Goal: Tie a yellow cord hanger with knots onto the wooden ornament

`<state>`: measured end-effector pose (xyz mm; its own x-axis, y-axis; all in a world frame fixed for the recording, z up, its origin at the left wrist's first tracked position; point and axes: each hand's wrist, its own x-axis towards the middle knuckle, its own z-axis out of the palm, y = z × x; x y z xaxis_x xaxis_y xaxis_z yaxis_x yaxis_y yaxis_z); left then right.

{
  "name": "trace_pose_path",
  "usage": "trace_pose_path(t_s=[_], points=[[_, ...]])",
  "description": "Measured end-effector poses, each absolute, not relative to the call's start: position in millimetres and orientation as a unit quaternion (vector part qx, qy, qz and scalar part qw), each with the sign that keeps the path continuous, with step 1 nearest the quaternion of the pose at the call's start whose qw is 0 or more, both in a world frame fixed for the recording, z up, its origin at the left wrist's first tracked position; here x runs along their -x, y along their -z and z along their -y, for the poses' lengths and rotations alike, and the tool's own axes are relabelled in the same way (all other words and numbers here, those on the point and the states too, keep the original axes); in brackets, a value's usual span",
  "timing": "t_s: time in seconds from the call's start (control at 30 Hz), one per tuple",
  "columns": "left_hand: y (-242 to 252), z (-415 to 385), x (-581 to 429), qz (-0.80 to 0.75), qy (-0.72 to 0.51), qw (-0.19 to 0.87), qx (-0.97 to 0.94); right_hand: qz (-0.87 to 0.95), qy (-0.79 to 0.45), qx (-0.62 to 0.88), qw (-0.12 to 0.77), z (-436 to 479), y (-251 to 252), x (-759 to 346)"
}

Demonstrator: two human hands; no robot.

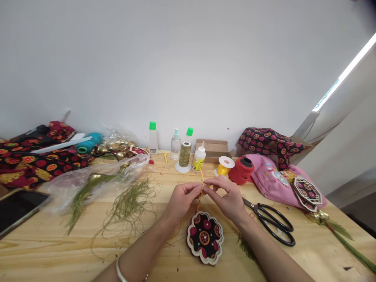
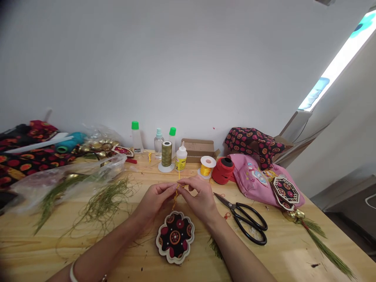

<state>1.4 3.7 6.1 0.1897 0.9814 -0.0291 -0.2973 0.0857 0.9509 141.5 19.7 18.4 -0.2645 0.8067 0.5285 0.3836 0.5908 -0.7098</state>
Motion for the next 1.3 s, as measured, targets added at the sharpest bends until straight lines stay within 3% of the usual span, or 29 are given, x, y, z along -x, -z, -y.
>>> trace_pose_path(t_s=[0.4,0.97,1.13,1.3], points=[[-8.8,-5.7,0.3,-0.392,-0.496,0.547,-0.549,0.766,-0.207,0.389,0.469,-20.5,-16.0,-141.8],[-5.2,-4.2,1.8,-0.448,-0.476,0.418,-0.631,0.697,-0.335,0.462,0.435,-20.3,-16.1,-136.6],[-5.0,-4.4,1.3,-0.459,-0.462,0.414,-0.636,0.649,-0.427,0.471,0.418,-21.3,-14.5,-136.8],[-7.7,-3.3,1.7,-0.445,-0.463,0.408,-0.649,0.634,-0.432,0.474,0.432,-22.5,-14.3,-138.0]])
